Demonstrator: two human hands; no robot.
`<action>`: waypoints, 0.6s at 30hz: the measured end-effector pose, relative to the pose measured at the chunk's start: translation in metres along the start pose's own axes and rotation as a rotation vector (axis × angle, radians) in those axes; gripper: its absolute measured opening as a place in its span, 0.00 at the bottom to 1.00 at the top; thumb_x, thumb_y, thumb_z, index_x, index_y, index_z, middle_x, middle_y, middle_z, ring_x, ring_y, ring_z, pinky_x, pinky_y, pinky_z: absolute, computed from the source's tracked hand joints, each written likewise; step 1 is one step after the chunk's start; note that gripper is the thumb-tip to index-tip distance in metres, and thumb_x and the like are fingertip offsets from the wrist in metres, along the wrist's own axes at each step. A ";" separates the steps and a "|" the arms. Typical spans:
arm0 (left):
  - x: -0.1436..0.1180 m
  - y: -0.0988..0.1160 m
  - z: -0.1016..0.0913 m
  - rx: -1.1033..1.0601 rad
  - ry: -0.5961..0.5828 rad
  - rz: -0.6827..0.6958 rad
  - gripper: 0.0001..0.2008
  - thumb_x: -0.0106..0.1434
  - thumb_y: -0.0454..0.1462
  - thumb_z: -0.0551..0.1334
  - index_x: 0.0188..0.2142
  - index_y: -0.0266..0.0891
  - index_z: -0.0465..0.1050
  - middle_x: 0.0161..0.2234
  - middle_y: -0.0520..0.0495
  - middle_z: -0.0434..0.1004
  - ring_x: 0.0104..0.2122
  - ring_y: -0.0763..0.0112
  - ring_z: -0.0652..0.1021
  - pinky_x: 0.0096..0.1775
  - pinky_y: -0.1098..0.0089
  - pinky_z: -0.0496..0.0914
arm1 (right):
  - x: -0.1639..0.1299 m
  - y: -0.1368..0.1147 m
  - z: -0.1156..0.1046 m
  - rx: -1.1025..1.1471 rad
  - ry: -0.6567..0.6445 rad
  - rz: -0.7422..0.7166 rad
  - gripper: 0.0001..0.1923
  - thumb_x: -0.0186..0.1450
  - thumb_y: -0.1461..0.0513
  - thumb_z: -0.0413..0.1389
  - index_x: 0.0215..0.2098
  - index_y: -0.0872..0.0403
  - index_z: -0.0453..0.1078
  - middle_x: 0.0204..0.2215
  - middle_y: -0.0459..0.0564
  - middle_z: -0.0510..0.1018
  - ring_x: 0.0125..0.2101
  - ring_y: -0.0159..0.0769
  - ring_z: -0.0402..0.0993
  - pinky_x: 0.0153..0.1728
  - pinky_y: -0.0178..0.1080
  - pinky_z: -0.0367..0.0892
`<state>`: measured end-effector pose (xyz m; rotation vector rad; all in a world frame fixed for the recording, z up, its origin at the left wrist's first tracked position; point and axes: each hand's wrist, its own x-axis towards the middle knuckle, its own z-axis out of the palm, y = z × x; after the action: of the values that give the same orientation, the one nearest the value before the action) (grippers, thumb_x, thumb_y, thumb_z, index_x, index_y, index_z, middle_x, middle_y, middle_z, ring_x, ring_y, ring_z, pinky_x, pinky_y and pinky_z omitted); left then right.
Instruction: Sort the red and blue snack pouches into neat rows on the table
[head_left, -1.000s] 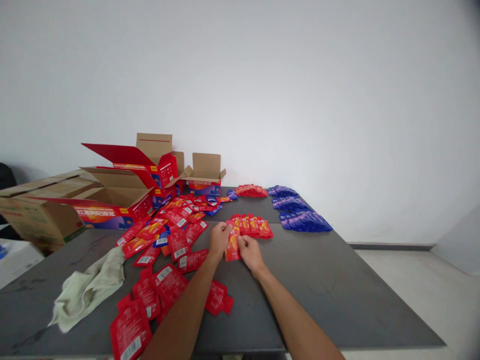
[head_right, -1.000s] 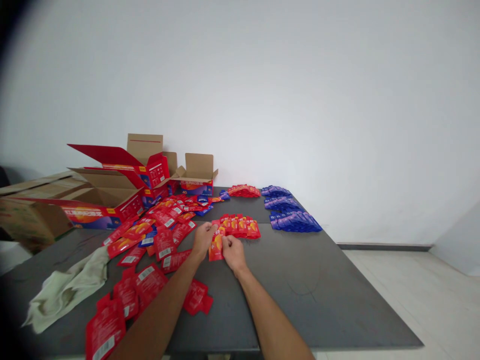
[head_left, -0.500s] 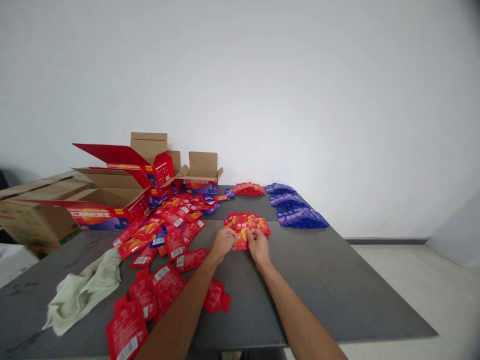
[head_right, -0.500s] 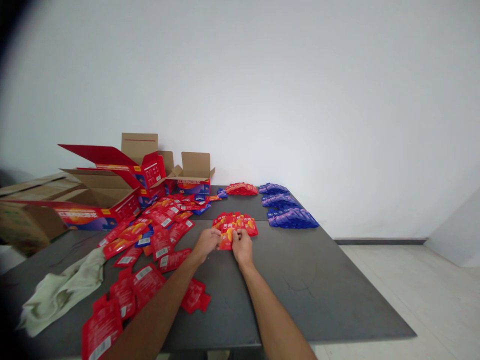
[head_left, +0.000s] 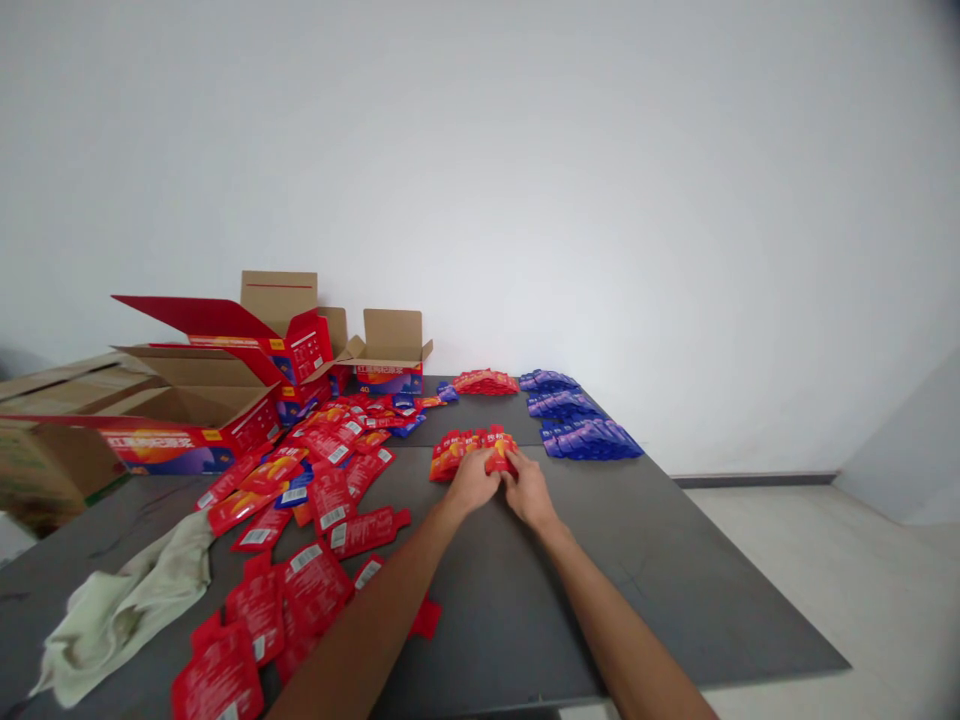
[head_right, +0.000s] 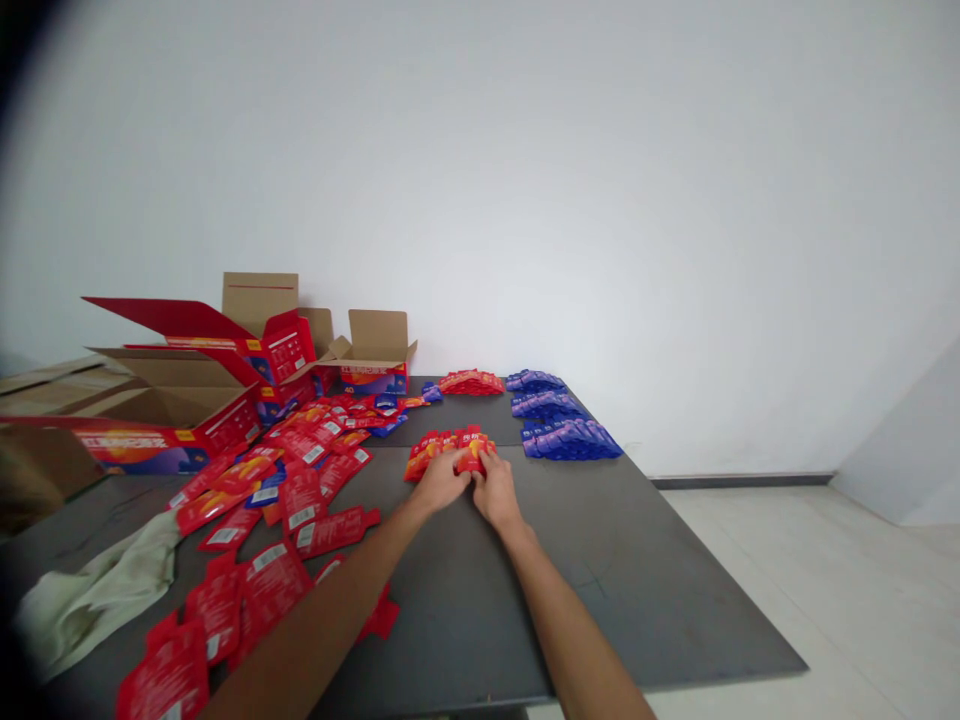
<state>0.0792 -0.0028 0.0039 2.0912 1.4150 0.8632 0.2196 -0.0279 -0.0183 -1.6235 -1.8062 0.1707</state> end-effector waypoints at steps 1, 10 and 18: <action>-0.001 0.001 0.003 0.086 -0.002 0.039 0.24 0.60 0.34 0.60 0.57 0.39 0.70 0.57 0.42 0.71 0.58 0.59 0.69 0.60 0.59 0.60 | 0.003 0.004 0.000 -0.035 -0.016 -0.003 0.25 0.64 0.64 0.51 0.59 0.59 0.67 0.59 0.57 0.68 0.57 0.44 0.63 0.58 0.41 0.56; 0.004 -0.001 0.025 0.516 0.045 0.072 0.22 0.68 0.35 0.49 0.59 0.40 0.66 0.58 0.41 0.70 0.58 0.52 0.64 0.59 0.51 0.57 | 0.015 0.026 0.018 -0.228 -0.082 0.053 0.23 0.71 0.60 0.42 0.62 0.48 0.62 0.63 0.50 0.63 0.60 0.48 0.53 0.53 0.48 0.54; 0.001 -0.001 0.028 0.524 0.042 0.001 0.21 0.68 0.38 0.52 0.59 0.43 0.67 0.62 0.40 0.64 0.61 0.48 0.60 0.59 0.48 0.55 | 0.010 0.035 0.029 -0.227 -0.127 0.072 0.24 0.71 0.59 0.42 0.65 0.47 0.58 0.65 0.50 0.59 0.63 0.49 0.49 0.56 0.52 0.52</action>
<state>0.0988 -0.0024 -0.0164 2.4541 1.8120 0.5780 0.2323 -0.0011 -0.0546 -1.8748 -1.9207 0.1064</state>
